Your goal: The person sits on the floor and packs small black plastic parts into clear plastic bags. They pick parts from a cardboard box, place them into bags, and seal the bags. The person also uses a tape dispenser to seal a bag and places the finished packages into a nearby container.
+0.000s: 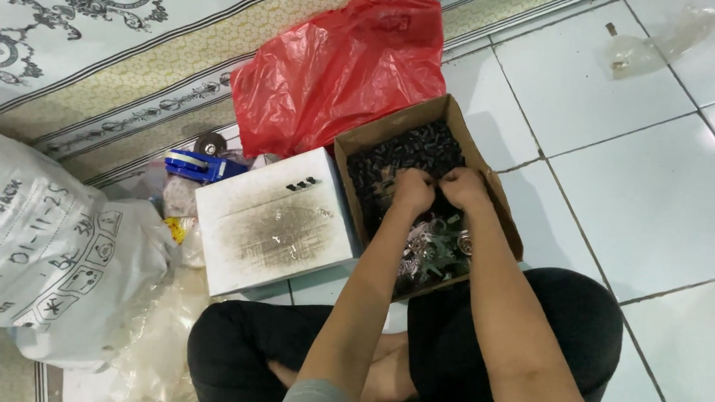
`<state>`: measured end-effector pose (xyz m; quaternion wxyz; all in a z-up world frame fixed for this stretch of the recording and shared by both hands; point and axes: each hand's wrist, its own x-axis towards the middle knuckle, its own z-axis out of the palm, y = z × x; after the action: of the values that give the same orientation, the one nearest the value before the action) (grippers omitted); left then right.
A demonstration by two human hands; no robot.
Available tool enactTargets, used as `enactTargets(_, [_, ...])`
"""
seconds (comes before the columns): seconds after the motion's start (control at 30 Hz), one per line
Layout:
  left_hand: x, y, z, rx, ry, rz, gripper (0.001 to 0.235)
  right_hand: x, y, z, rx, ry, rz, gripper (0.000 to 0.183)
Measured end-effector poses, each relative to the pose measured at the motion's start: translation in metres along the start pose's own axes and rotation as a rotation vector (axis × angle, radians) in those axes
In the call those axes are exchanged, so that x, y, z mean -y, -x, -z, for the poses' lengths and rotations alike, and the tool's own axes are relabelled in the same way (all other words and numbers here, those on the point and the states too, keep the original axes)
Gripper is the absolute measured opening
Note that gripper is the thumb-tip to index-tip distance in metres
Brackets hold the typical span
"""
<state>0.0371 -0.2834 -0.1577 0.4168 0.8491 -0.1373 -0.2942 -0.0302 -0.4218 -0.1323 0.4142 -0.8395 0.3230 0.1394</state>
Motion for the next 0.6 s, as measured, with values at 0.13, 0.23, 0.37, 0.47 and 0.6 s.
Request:
enactTargets(0.13, [-0.041,0.034,0.017,0.045,0.168,0.141,0.032,-0.005,0.004,0.015,0.078,-0.194,-0.015,0.053])
enactTargets(0.23, [-0.058,0.043,0.019,-0.124,0.618,0.342,0.030,-0.015,-0.023,0.009,0.049,-0.378,-0.089,0.050])
enactTargets(0.37, [-0.066,0.083,0.029,-0.213,0.339,0.224,0.022,0.026,0.047,0.035,0.027,-0.421,-0.145,0.045])
enactTargets(0.47, [-0.051,0.088,0.016,-0.229,0.342,0.040,0.020,0.024,0.053,0.046,0.014,-0.350,-0.066,0.040])
enactTargets(0.6, [-0.067,0.185,0.073,-0.269,0.472,-0.222,0.018,0.049,0.100,0.057,-0.091,-0.438,0.103,0.037])
